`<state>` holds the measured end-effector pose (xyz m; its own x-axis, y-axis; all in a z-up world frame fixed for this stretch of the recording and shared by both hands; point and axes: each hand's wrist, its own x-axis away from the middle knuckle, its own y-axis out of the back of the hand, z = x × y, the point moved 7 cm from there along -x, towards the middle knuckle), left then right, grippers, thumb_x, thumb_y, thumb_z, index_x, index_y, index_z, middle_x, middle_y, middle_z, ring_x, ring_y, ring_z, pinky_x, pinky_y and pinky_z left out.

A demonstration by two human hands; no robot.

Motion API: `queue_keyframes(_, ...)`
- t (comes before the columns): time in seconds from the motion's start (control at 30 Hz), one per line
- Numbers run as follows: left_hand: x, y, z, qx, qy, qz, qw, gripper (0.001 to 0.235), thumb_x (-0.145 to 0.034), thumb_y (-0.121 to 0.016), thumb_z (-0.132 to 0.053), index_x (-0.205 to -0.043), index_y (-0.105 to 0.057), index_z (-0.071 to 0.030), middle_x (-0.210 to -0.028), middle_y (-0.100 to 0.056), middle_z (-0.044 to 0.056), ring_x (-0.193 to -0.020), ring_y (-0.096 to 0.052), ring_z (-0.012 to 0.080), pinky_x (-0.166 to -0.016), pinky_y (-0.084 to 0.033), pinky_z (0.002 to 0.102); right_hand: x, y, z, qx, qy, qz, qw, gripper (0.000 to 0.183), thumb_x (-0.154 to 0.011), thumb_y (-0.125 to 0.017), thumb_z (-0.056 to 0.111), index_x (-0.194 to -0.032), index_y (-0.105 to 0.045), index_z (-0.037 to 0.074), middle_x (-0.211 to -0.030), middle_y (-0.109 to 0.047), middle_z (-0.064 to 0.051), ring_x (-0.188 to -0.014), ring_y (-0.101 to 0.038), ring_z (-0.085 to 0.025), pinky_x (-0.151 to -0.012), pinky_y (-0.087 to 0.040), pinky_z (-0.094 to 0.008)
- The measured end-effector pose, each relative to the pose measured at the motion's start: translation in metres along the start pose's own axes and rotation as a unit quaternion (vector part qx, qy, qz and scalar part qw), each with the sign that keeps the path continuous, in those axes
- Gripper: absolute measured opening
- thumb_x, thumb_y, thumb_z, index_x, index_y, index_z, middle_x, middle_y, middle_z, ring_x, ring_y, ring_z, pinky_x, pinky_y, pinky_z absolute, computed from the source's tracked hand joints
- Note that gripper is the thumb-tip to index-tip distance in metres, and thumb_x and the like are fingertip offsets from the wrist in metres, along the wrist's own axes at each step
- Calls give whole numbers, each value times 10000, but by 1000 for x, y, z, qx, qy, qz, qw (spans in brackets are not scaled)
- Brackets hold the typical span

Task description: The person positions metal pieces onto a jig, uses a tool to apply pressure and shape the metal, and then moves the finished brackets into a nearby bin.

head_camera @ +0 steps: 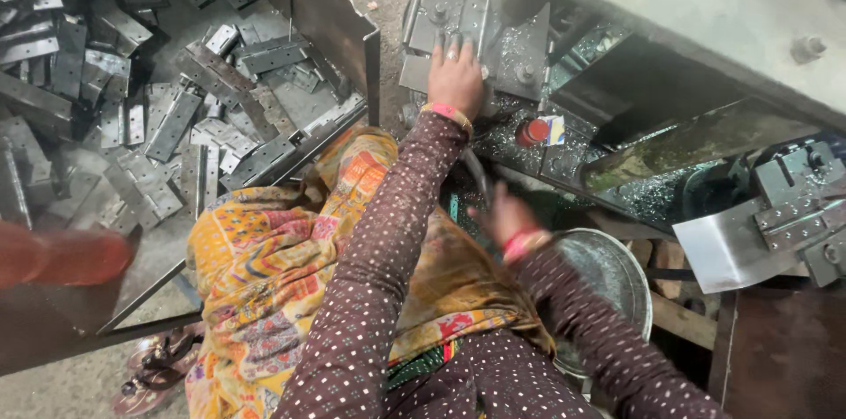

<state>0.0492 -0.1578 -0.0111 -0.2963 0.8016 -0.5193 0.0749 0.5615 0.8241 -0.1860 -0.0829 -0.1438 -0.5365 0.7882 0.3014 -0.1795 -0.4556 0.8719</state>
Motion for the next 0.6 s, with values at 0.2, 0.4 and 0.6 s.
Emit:
queue_keyframes(0.2, 18, 13, -1, -8, -21, -27, 999, 323, -933, -564, -185, -1129, -736, 6, -1361, -632, 166, -1383, -523, 356, -1215, -275, 554, 20, -13, 2, -2, -31, -21, 999, 692, -854, -756, 471, -1307, -506, 12, -903, -716, -283, -864, -693, -496, -725, -550, -558)
queue_keyframes(0.4, 9, 16, 7, 18, -14, 6, 1000, 329, -866, -564, -187, -1079, -741, -10, -1361, -625, 160, -1341, -518, 360, -1181, -248, 601, -16, 51, 32, 96, 32, 19, 995, 793, -795, -803, 592, -1182, -489, -25, -885, -707, -287, -848, -695, -493, -719, -557, -546)
queue_keyframes(0.6, -12, -26, 20, 6, 12, -33, 999, 325, -868, -580, -173, -1093, -770, -35, -1325, -636, 138, -1329, -529, 339, -1154, -282, 589, 21, -3, 3, 32, 0, -41, 999, 626, -891, -709, 524, -1210, -515, 22, -796, -707, -267, -756, -697, -486, -635, -543, -568)
